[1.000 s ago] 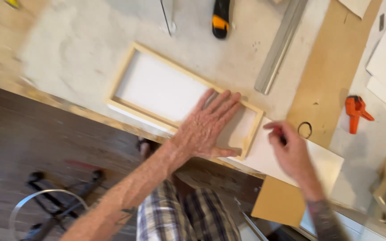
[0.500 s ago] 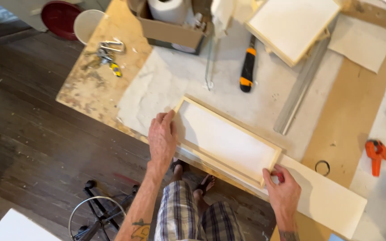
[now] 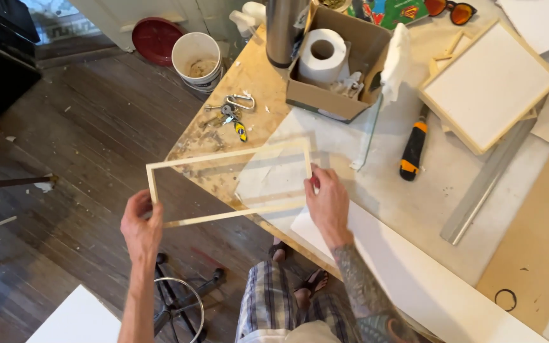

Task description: Measuring, cutting backing material, and assembling wooden picture frames on a workbench.

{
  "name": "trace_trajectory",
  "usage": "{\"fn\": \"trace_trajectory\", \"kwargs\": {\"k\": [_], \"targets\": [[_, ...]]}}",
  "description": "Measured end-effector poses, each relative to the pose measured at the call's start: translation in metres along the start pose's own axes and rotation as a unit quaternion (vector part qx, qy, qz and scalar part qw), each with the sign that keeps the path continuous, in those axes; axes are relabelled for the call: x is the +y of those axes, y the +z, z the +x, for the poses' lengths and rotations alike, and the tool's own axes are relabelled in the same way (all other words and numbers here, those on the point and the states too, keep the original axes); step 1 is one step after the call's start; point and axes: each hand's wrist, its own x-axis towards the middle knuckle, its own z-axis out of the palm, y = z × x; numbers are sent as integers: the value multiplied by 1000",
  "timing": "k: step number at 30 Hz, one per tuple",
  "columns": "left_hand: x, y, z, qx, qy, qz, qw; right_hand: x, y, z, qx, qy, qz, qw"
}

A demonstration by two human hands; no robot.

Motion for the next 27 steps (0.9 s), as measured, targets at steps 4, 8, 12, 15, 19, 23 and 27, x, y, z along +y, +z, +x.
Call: {"fn": "trace_trajectory", "kwargs": {"k": [4, 8, 12, 15, 19, 23, 27], "targets": [[6, -9, -5, -30, -102, -106, 989, -17, -12, 16, 31, -14, -16, 999], [-9, -7, -1, -89, -193, -155, 965, -12, -1, 24, 19, 11, -26, 999], [-30, 0, 1, -146, -215, -200, 945, 0, 19, 31, -6, 50, -41, 998], [-28, 4, 2, -161, -236, -207, 936, -21, -14, 4, -68, 54, 16, 996], [-26, 6, 11, -176, -238, -224, 929, 37, -80, -61, 52, 20, 81, 995], [-42, 3, 33, -228, -205, -158, 939, 155, -93, -68, 113, 181, -25, 977], [-5, -14, 31, -252, -175, -75, 949, 159, -118, -47, 185, 90, -121, 971]]}}
